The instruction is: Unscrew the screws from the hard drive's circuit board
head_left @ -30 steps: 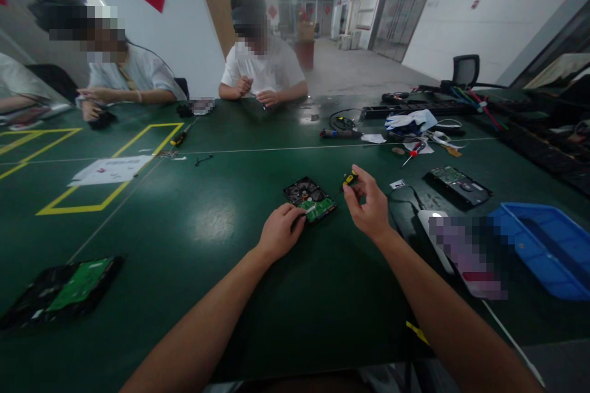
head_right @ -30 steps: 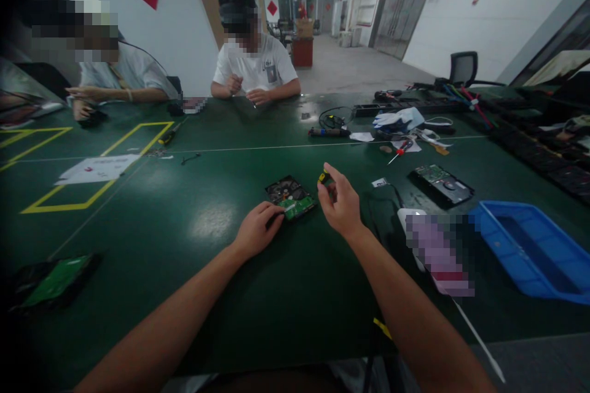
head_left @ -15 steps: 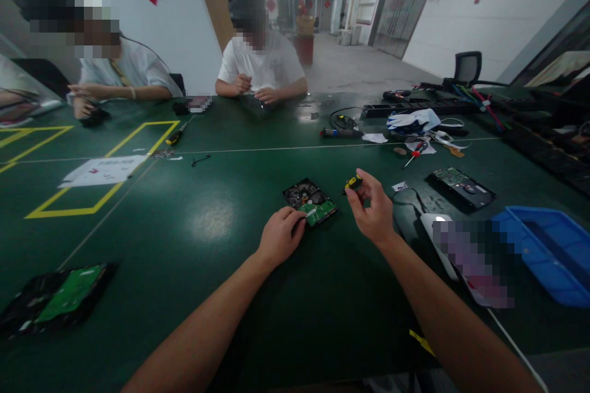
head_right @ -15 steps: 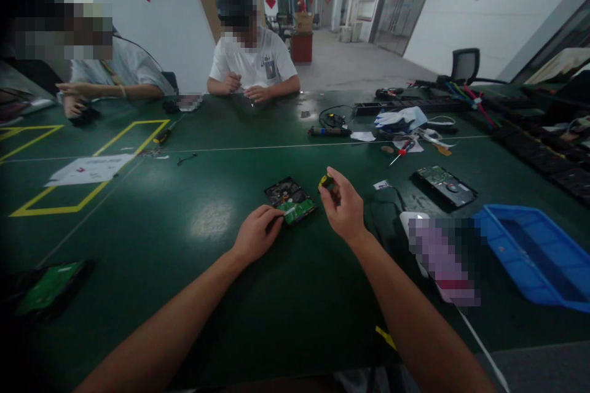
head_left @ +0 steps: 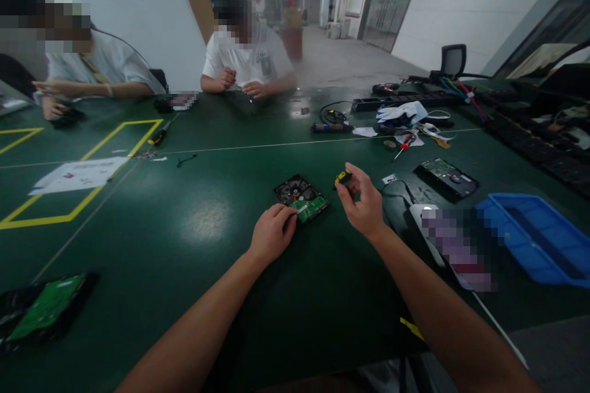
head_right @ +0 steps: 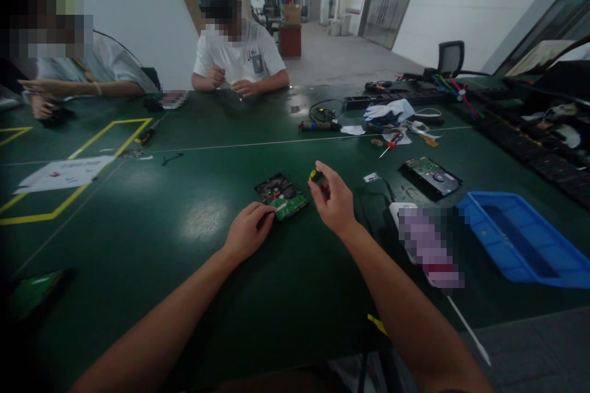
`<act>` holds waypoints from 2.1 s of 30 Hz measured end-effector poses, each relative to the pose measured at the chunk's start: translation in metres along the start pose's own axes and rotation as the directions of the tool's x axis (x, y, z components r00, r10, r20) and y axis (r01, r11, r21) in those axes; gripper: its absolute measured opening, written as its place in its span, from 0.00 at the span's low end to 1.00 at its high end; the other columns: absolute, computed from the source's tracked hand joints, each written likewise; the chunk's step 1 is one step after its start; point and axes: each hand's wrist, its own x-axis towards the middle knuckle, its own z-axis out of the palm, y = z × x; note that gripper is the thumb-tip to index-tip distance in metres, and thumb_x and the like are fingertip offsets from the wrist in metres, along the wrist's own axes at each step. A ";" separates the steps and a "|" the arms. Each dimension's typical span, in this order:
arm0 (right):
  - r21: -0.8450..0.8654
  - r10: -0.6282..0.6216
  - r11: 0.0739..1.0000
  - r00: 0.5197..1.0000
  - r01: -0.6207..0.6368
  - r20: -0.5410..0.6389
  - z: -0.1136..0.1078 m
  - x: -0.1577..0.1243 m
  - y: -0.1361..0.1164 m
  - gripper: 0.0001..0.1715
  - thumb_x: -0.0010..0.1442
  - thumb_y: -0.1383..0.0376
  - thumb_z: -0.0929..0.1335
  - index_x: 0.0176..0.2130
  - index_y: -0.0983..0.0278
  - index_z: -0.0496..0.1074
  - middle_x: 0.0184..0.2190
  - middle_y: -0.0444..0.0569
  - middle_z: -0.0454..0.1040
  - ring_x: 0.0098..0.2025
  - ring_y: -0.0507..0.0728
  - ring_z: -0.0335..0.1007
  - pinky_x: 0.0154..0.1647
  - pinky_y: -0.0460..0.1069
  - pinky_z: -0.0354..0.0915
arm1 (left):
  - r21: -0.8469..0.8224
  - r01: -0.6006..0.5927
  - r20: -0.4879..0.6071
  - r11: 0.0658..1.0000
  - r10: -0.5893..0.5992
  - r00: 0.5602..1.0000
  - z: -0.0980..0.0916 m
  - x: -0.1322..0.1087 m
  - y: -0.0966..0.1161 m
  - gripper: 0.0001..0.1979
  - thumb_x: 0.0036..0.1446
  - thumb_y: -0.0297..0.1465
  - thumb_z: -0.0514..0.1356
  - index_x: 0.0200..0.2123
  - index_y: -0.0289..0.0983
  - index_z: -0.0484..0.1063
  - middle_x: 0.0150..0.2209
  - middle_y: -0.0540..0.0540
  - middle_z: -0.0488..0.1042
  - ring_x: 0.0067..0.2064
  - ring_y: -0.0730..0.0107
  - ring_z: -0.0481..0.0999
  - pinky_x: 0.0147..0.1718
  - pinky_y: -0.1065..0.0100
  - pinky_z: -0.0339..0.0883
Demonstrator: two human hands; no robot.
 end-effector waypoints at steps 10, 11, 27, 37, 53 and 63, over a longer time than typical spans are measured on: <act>-0.011 -0.012 1.000 1.000 0.012 0.001 0.001 -0.001 -0.002 0.33 0.70 0.61 0.68 0.69 0.52 0.59 0.44 0.49 0.76 0.33 0.57 0.72 0.37 0.57 0.74 | -0.008 -0.015 -0.016 1.000 0.015 1.000 -0.001 0.000 0.000 0.10 0.69 0.32 0.56 0.49 0.40 0.75 0.43 0.42 0.76 0.44 0.61 0.77 0.44 0.59 0.74; -0.010 -0.015 1.000 1.000 0.015 0.002 0.001 -0.001 -0.002 0.33 0.69 0.61 0.69 0.69 0.52 0.59 0.43 0.49 0.75 0.33 0.56 0.71 0.37 0.56 0.74 | -0.009 -0.011 -0.018 1.000 0.011 1.000 0.000 0.000 0.000 0.10 0.69 0.31 0.56 0.49 0.40 0.76 0.44 0.42 0.76 0.44 0.61 0.77 0.44 0.59 0.74; -0.011 -0.017 1.000 1.000 0.017 -0.009 0.002 0.004 0.002 0.34 0.69 0.65 0.67 0.70 0.51 0.59 0.53 0.52 0.74 0.34 0.55 0.75 0.38 0.56 0.76 | -0.049 0.042 0.013 0.998 -0.041 0.999 -0.002 0.006 -0.003 0.11 0.69 0.32 0.56 0.52 0.41 0.75 0.46 0.41 0.77 0.47 0.59 0.77 0.47 0.56 0.73; -0.043 -0.070 0.997 0.997 0.069 -0.023 -0.006 0.009 -0.004 0.30 0.70 0.66 0.66 0.68 0.52 0.64 0.56 0.53 0.72 0.39 0.57 0.76 0.41 0.57 0.77 | -0.051 0.020 0.015 0.998 -0.019 1.000 -0.002 0.003 -0.003 0.11 0.69 0.32 0.56 0.51 0.40 0.75 0.46 0.41 0.77 0.46 0.59 0.77 0.46 0.56 0.73; -0.050 -0.042 0.998 0.996 0.046 0.078 -0.013 0.027 -0.021 0.25 0.68 0.65 0.68 0.63 0.55 0.68 0.47 0.51 0.77 0.39 0.58 0.75 0.43 0.58 0.75 | -0.078 0.021 0.029 0.997 -0.018 0.999 -0.005 0.001 -0.001 0.12 0.68 0.31 0.56 0.52 0.41 0.74 0.46 0.41 0.76 0.47 0.58 0.76 0.47 0.55 0.73; -0.098 -0.125 0.983 0.956 0.156 0.266 -0.030 0.072 -0.044 0.16 0.69 0.66 0.65 0.54 0.59 0.75 0.51 0.53 0.79 0.51 0.62 0.76 0.51 0.60 0.72 | -0.077 0.016 0.024 0.997 -0.014 1.000 -0.004 0.001 -0.004 0.12 0.68 0.31 0.57 0.52 0.41 0.74 0.46 0.40 0.76 0.47 0.58 0.77 0.47 0.55 0.74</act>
